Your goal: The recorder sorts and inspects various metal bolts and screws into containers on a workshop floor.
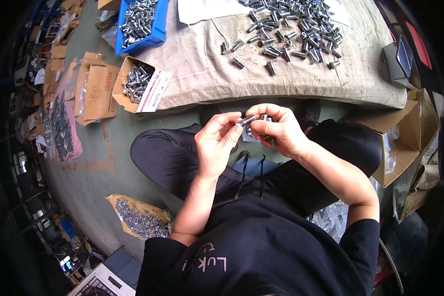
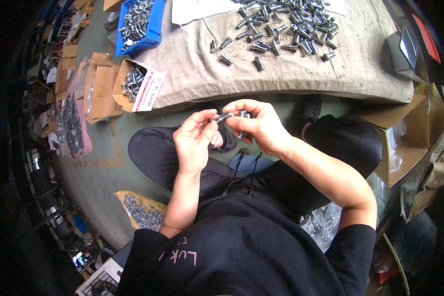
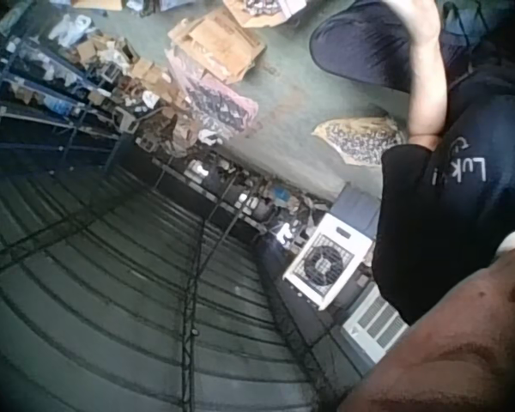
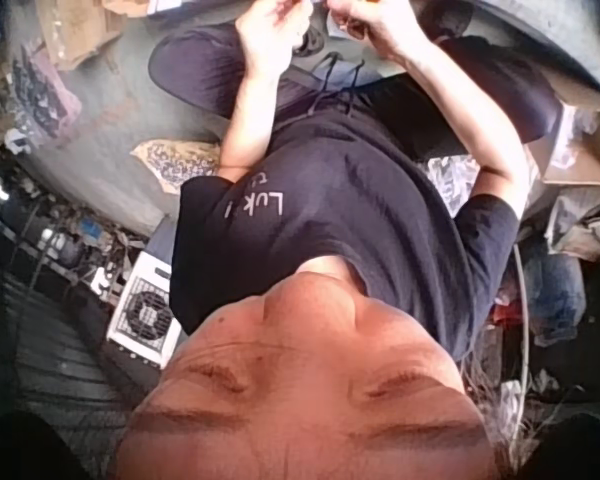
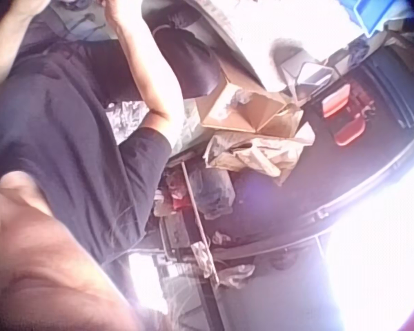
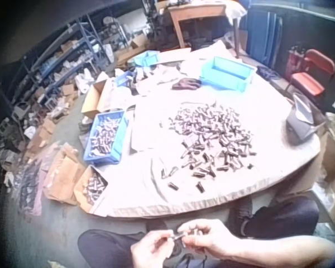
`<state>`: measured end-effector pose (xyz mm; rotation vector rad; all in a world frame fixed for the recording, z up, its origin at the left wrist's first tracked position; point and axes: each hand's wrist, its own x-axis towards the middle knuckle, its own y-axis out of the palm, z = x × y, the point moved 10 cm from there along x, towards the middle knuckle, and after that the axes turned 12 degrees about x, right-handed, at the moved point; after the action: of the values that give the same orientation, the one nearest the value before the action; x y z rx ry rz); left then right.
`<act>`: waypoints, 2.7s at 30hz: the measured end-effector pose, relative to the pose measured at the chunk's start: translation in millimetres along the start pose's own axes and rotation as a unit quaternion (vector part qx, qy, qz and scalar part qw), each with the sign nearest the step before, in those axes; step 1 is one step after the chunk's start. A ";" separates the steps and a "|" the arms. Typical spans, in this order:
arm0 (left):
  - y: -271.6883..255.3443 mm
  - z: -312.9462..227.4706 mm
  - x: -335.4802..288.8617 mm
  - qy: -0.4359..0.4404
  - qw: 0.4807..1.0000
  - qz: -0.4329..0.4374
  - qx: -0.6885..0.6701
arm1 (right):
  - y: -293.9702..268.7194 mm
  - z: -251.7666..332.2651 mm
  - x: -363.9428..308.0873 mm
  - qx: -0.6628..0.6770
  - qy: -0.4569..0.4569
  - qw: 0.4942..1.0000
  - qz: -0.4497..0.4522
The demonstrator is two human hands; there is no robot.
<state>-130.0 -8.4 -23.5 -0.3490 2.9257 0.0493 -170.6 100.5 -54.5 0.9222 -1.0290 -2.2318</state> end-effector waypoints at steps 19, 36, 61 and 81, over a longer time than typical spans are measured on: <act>22.1 -9.0 9.4 -0.048 0.862 0.113 -0.492 | 7.5 -27.2 -4.9 0.014 0.160 0.987 0.016; -4.7 -13.6 1.1 0.021 0.999 -0.015 0.041 | 1.6 3.1 -1.8 -0.125 -0.004 0.992 0.003; 8.1 -14.6 4.4 0.050 0.998 -0.037 0.011 | 13.1 -16.2 -4.1 0.278 0.119 0.953 0.027; 9.9 -30.1 4.2 0.159 0.973 -0.034 0.163 | 21.8 -20.9 -1.2 0.381 0.090 0.915 0.095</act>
<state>-142.0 -1.3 5.3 -0.4351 3.1516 -0.5393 -150.5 79.2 -46.8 1.2363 -1.8537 -1.5331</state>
